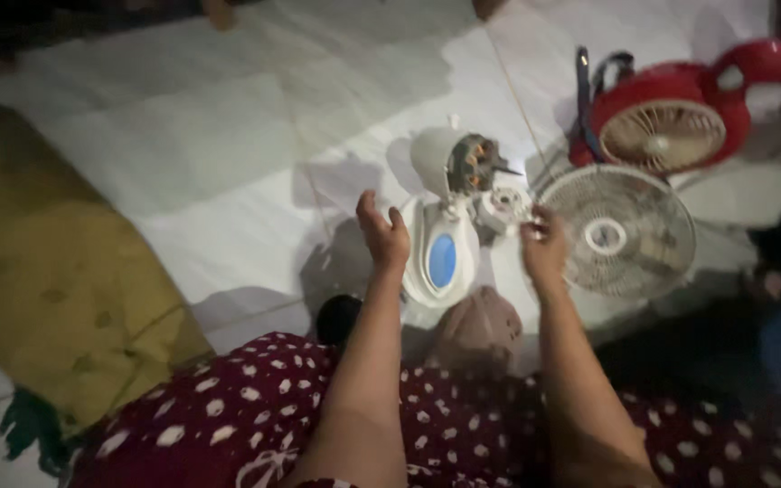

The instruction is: The person sits on the floor and takes apart a small electric fan, removing the rear housing to expose the motor and blade assembly. They wipe the housing and parts with a cloth, then fit the housing back onto the fan body and press it into place.

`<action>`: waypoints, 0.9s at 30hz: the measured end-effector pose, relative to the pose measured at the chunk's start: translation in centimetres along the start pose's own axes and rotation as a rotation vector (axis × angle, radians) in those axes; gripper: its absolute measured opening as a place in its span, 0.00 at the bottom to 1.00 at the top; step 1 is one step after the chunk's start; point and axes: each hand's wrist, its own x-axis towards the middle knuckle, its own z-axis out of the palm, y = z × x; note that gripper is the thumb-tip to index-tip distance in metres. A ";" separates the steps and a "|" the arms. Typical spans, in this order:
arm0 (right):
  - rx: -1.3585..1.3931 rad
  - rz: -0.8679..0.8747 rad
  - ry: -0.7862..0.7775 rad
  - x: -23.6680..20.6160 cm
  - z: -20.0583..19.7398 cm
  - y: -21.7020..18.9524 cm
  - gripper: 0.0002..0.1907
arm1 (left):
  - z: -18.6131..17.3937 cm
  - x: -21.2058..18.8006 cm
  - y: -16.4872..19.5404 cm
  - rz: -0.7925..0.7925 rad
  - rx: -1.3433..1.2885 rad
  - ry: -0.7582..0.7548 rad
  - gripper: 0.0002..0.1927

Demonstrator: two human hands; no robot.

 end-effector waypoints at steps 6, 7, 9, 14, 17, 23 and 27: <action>0.369 -0.295 0.117 4.4 -3.8 -7.9 0.18 | -1.1 9.1 5.4 0.309 -0.054 0.109 0.28; 0.408 -0.320 0.108 4.4 -3.9 -9.7 0.18 | -1.2 10.5 6.4 0.345 -0.085 0.095 0.27; 0.305 -0.451 0.058 3.6 -3.7 -13.0 0.20 | -1.5 13.3 7.9 0.335 -0.016 0.051 0.27; 0.294 -0.638 -0.155 0.5 -1.4 -18.1 0.21 | -4.9 20.3 9.4 0.254 0.517 -0.489 0.25; 0.249 -0.711 -0.237 -1.5 -1.1 -19.5 0.20 | -10.4 24.7 10.6 0.161 0.893 -0.753 0.22; 0.058 -0.826 -0.333 -4.0 -3.8 -21.4 0.22 | -22.1 27.0 13.9 -0.012 1.068 -0.630 0.27; -0.117 -0.923 -0.357 -4.3 -5.7 -22.2 0.22 | -24.4 24.5 14.6 -0.065 1.108 -0.636 0.29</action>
